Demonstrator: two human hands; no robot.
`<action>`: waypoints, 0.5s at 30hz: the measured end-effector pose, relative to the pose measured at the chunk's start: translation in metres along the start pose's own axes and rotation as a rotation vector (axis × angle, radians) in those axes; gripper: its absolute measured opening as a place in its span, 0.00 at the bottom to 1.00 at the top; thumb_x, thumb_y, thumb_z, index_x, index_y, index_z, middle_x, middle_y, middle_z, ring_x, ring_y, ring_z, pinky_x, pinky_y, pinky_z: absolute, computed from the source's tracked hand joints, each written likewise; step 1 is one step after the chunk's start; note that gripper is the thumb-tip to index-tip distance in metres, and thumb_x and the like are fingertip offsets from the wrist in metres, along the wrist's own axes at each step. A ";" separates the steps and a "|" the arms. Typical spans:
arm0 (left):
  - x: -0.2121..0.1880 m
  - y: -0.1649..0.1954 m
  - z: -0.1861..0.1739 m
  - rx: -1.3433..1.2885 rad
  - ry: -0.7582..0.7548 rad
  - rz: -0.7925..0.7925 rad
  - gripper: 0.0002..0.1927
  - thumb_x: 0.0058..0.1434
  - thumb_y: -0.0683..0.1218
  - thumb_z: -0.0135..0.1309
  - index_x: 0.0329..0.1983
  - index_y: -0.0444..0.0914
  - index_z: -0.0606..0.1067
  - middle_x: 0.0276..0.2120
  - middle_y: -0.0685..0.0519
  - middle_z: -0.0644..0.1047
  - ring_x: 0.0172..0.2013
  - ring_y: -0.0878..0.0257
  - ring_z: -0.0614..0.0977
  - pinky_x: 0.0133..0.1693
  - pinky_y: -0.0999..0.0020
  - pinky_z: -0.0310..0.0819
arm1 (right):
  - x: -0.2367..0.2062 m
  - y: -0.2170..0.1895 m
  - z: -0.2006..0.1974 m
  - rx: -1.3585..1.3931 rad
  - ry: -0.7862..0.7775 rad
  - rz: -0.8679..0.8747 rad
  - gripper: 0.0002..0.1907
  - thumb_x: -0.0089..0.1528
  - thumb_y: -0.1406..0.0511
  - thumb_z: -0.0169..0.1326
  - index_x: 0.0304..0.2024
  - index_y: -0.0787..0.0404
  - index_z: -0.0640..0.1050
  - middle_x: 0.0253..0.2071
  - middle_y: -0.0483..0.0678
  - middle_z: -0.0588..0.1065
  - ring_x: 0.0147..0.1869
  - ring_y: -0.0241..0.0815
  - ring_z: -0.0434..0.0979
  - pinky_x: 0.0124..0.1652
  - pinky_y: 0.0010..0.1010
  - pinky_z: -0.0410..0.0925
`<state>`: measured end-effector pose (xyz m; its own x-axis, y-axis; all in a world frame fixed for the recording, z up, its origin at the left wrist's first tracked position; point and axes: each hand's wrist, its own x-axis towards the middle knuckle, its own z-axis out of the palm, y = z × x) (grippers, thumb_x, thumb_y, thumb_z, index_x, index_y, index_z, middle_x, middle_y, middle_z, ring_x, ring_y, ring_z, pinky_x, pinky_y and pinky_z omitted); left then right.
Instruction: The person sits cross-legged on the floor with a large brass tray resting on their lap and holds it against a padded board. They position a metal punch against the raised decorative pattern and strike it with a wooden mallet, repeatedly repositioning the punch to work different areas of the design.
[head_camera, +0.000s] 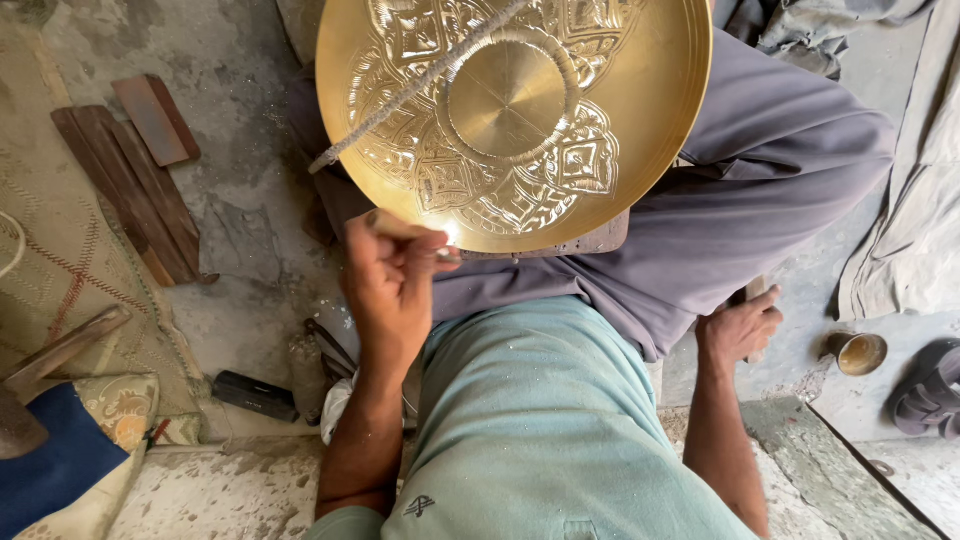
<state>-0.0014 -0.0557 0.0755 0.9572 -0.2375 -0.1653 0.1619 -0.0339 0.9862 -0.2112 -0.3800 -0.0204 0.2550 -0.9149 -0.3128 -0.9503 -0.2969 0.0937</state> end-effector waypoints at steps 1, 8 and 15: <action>0.005 0.000 0.005 0.033 -0.010 0.009 0.13 0.75 0.38 0.54 0.56 0.31 0.64 0.40 0.48 0.79 0.38 0.65 0.86 0.40 0.73 0.87 | 0.004 0.002 -0.002 -0.057 0.019 0.014 0.44 0.56 0.64 0.59 0.72 0.68 0.57 0.56 0.68 0.62 0.53 0.65 0.66 0.46 0.58 0.65; 0.037 0.003 0.049 0.148 -0.135 0.004 0.17 0.70 0.40 0.60 0.54 0.31 0.66 0.40 0.51 0.79 0.40 0.68 0.84 0.38 0.75 0.84 | 0.039 0.035 -0.004 -0.034 -0.077 -0.332 0.20 0.74 0.61 0.50 0.57 0.71 0.63 0.44 0.63 0.72 0.47 0.61 0.74 0.48 0.57 0.68; 0.072 -0.001 0.063 0.287 -0.332 0.286 0.17 0.67 0.43 0.64 0.54 0.36 0.70 0.37 0.50 0.78 0.36 0.60 0.85 0.37 0.66 0.80 | 0.060 0.052 -0.031 0.528 -0.044 -0.072 0.18 0.78 0.62 0.48 0.62 0.66 0.60 0.43 0.55 0.73 0.39 0.40 0.75 0.33 0.31 0.70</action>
<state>0.0523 -0.1339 0.0625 0.8186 -0.5692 0.0763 -0.2119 -0.1758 0.9613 -0.2400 -0.4592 -0.0053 0.3260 -0.8817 -0.3411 -0.8940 -0.1701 -0.4146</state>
